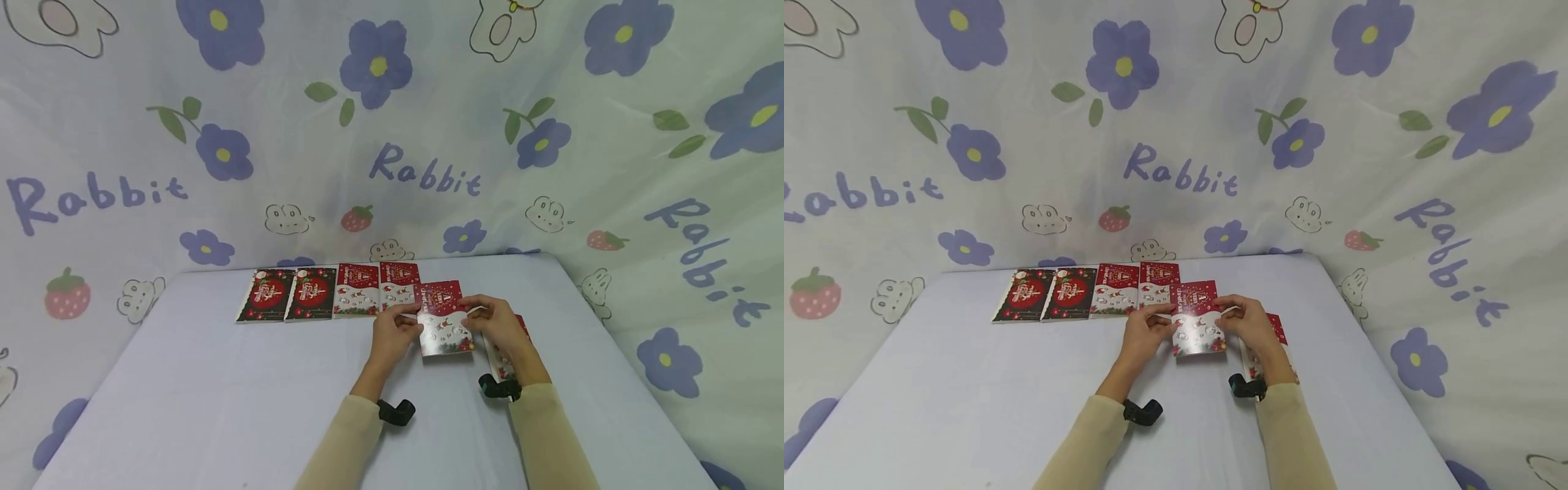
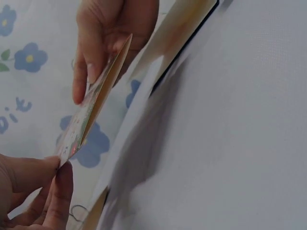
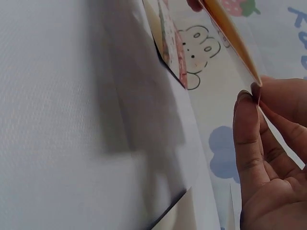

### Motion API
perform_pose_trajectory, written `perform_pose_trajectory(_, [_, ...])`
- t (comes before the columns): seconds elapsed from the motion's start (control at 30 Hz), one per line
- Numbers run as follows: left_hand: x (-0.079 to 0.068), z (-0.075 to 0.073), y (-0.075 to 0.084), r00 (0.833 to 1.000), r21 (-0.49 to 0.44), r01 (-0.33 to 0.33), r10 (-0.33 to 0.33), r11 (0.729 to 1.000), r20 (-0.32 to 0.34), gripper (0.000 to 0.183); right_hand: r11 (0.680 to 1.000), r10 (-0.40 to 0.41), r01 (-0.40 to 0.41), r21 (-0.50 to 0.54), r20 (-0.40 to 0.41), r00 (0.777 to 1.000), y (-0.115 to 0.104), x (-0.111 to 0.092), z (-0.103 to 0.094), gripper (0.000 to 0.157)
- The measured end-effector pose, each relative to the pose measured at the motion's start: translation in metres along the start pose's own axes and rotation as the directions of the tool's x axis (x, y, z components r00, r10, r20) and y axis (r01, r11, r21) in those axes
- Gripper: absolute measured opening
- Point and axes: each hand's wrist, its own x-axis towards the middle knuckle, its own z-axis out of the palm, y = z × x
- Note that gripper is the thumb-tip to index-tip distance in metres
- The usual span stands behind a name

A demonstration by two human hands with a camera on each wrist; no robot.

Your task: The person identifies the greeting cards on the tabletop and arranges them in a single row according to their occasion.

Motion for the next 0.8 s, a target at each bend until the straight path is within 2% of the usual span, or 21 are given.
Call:
perform_pose_trajectory(0.2, [0.001,0.004,0.001,0.999,0.003,-0.011,0.011,1.0,-0.037,0.036,1.0,0.012,-0.011,0.015,-0.009,1.0,-0.004,0.0,-0.001,0.043])
perform_pose_trajectory(0.43, [0.004,0.008,0.004,0.998,0.023,-0.026,0.027,0.999,-0.052,0.034,0.999,0.015,-0.016,-0.029,-0.022,1.0,-0.006,0.002,-0.005,0.042])
perform_pose_trajectory(0.8, [0.03,0.013,0.014,0.995,0.149,-0.074,0.084,0.986,-0.061,0.029,0.997,-0.02,0.017,-0.071,-0.042,0.999,-0.015,0.021,-0.014,0.042])
